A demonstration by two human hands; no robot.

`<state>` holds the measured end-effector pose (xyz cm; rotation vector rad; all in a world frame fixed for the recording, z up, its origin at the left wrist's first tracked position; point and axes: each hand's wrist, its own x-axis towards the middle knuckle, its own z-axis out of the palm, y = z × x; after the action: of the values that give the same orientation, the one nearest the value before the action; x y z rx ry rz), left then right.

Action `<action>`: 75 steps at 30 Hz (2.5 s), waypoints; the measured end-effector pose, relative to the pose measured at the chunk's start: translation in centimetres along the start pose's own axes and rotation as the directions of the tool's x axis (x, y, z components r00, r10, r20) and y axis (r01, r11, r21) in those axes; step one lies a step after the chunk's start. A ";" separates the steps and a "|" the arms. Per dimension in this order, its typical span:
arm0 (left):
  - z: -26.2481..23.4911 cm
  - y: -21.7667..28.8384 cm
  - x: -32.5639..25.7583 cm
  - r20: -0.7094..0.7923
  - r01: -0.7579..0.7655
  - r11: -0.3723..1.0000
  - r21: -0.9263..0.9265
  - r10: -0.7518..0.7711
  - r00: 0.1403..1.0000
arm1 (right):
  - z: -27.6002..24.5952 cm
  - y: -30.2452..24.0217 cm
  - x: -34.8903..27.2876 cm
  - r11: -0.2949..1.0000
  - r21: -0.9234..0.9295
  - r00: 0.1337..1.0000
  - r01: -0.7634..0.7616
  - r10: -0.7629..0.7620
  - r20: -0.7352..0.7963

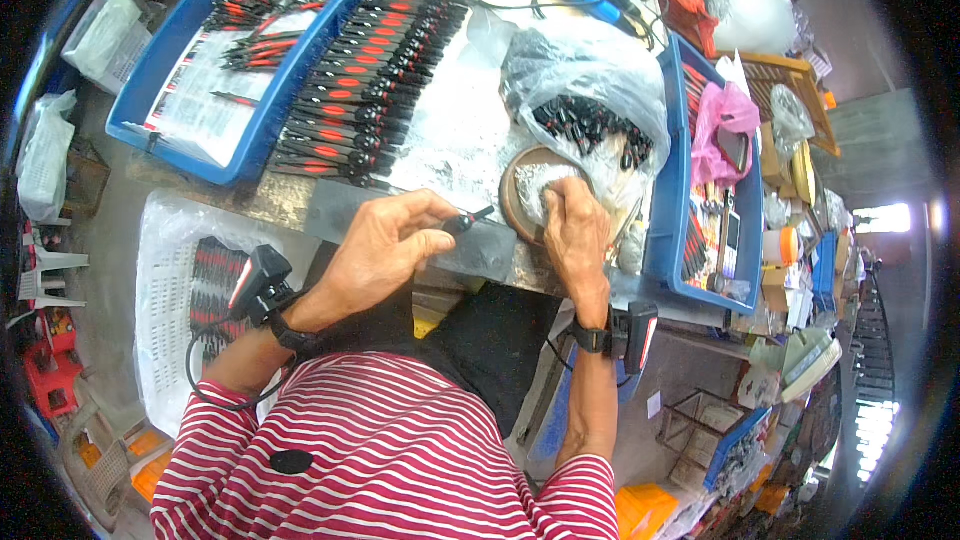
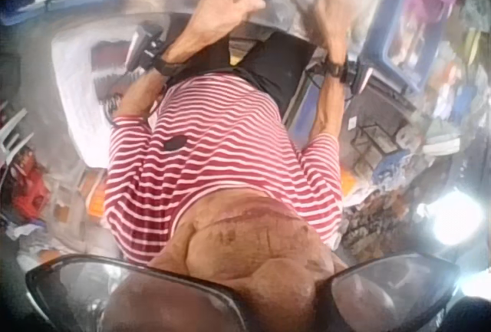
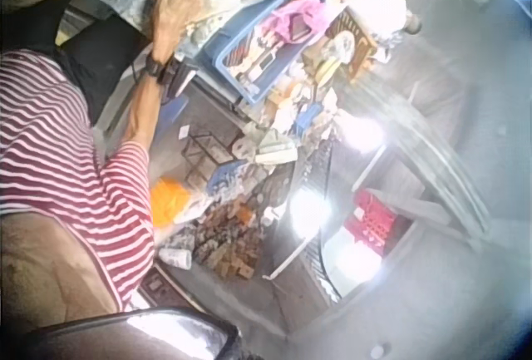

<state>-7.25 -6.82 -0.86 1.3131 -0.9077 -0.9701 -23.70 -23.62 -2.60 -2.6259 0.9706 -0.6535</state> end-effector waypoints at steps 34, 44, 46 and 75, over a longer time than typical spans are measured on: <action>4.6 -0.3 3.5 -0.026 0.166 0.983 -0.079 -0.168 0.985 | -1.2 -3.6 -1.2 0.204 0.921 0.905 -0.333 0.345 0.250; 5.2 -1.1 3.1 -0.127 0.061 0.994 0.096 -0.048 0.991 | -0.6 -3.9 -1.4 0.225 0.907 0.891 -0.355 0.374 0.256; 5.3 -1.3 3.0 -0.146 0.026 0.989 0.145 -0.005 0.989 | -0.5 -4.0 -1.4 0.236 0.910 0.895 -0.341 0.377 0.237; 4.0 -1.2 3.3 0.015 0.237 0.940 -0.244 -0.241 0.970 | -0.4 0.0 -0.8 0.945 0.283 0.978 -0.160 0.192 -0.087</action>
<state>-9.95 -11.33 -1.83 1.2343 -0.6018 -1.2183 -24.41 -23.08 -2.55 -2.2513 1.0490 -0.8350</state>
